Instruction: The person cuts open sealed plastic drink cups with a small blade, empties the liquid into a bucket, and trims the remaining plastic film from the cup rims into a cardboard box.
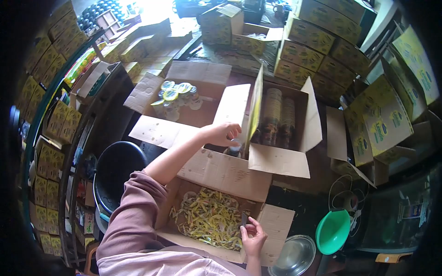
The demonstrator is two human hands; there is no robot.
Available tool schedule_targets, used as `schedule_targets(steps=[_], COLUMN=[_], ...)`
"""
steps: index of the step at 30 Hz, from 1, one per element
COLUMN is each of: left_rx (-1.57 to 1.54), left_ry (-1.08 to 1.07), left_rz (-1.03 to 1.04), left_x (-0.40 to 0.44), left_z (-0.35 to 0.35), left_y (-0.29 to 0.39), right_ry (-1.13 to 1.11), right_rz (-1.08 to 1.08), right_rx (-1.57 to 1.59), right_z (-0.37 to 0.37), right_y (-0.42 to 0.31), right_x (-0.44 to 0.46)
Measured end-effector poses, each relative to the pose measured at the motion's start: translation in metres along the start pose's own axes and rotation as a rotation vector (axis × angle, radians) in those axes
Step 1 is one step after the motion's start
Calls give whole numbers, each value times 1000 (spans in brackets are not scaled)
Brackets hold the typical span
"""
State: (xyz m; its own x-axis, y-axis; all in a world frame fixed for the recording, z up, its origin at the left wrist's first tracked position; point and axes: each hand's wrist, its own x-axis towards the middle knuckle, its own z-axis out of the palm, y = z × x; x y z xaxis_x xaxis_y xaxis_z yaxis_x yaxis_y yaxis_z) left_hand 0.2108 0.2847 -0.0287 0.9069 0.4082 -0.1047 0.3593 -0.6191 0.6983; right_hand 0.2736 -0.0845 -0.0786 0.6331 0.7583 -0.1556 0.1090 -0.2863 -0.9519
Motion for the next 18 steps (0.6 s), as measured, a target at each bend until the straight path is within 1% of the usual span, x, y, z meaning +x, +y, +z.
schedule_targets(steps=[1, 2, 3, 4, 5, 6, 7, 8, 9, 11, 12, 14, 18], left_rx=[-58, -37, -49, -51, 25, 136, 177, 281, 381, 235, 190, 206, 382], left_ry=[81, 167, 273, 427, 654, 741, 756, 800, 838, 723, 753, 704, 733], left_rz=[27, 48, -6, -137, -139, -265, -461, -708, -889, -1111, -1127, -1082, -1008], left_x=[-12, -19, -25, -30, -38, -47, -54, -64, -65, -80, -83, -84, -70], left_z=[-15, -29, -39, -48, -55, -66, -71, -73, -71, -84, -83, -79, -62], left_y=[8, 4, -11, -30, -51, -80, -120, -132, -173, -195, -210, -219, -227], right_ry=[-4, -14, -20, -23, -28, -30, -30, -28, -28, -26, -24, -20, -18], right_rz=[2, -6, -15, -24, -17, -14, -15, -12, -9, 1, 10, 31, 59], right_rx=[2, 0, -2, -6, -18, -29, -37, -22, -27, -26, -21, -23, -29], right_z=[3, 6, 9, 10, 12, 13, 15, 17, 18, 19, 20, 19, 20], right_y=[-1, -1, -1, 0, 0, 1, 2, 2, 3, 5, 6, 7, 8], right_x=[1, 1, 2, 4, 4, 4, 5, 5, 5, 7, 7, 10, 14])
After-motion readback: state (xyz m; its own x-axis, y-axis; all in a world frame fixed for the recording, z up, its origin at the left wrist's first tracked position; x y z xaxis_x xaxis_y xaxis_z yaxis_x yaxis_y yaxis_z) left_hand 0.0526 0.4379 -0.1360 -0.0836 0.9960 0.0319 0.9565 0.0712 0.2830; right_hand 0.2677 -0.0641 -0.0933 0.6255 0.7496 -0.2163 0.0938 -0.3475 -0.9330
